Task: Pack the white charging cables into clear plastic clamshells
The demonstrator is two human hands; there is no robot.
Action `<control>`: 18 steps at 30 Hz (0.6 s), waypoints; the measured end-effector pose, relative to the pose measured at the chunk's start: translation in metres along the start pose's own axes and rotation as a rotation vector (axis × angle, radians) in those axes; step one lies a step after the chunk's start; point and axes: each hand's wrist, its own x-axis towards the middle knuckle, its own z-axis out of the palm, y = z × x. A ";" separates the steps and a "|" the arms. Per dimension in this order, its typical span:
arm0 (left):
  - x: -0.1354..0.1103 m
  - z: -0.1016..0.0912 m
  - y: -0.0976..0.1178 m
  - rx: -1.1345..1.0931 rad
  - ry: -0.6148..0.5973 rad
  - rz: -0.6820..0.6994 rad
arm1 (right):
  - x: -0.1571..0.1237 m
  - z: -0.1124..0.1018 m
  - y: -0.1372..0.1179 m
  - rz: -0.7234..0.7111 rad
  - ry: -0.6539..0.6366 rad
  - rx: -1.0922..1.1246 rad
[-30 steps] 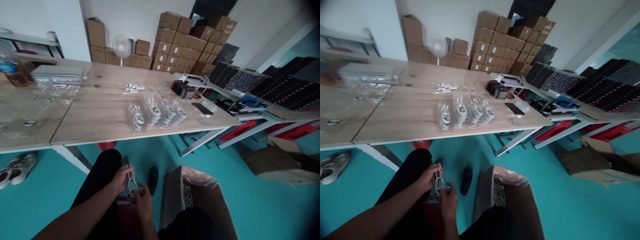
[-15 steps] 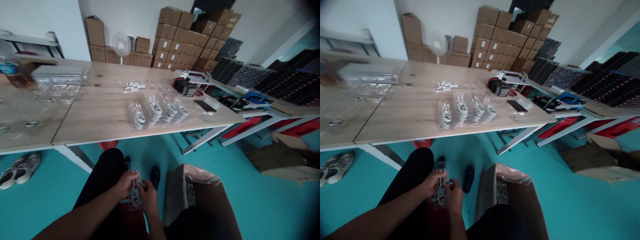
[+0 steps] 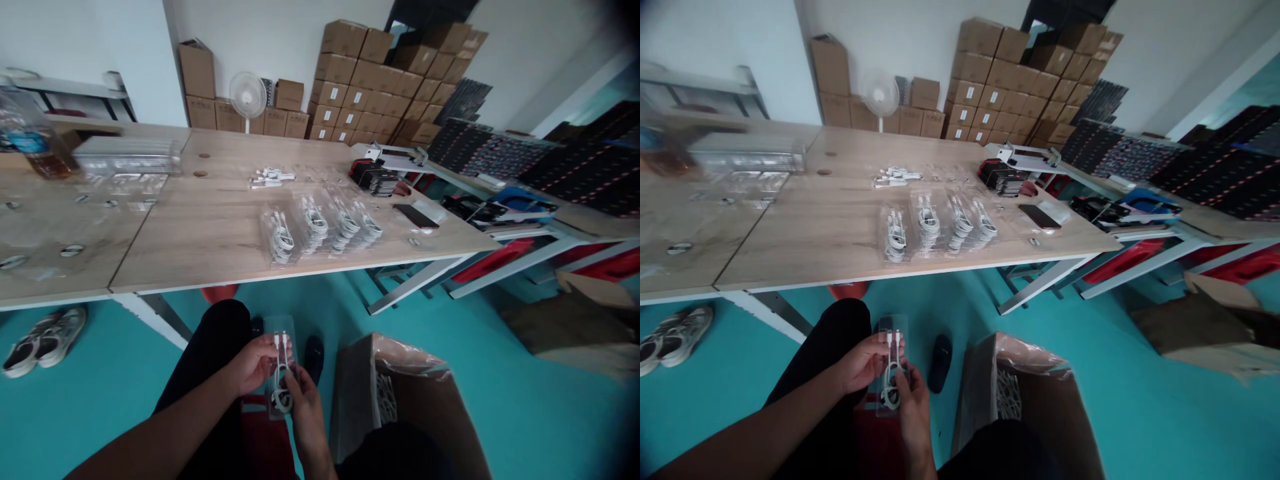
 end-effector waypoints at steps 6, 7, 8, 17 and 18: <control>-0.002 0.004 0.003 0.034 -0.065 0.026 | -0.003 0.002 -0.005 -0.005 0.016 0.052; -0.002 0.006 0.004 0.045 -0.068 0.031 | -0.004 0.002 -0.006 -0.008 0.020 0.056; -0.003 0.008 0.004 0.060 -0.067 0.040 | -0.005 0.002 -0.007 -0.010 0.024 0.059; -0.027 0.020 -0.036 0.385 -0.105 0.496 | -0.004 -0.011 -0.008 -0.146 0.147 0.184; -0.031 0.024 -0.038 0.418 -0.095 0.533 | -0.003 -0.013 -0.006 -0.185 0.142 0.199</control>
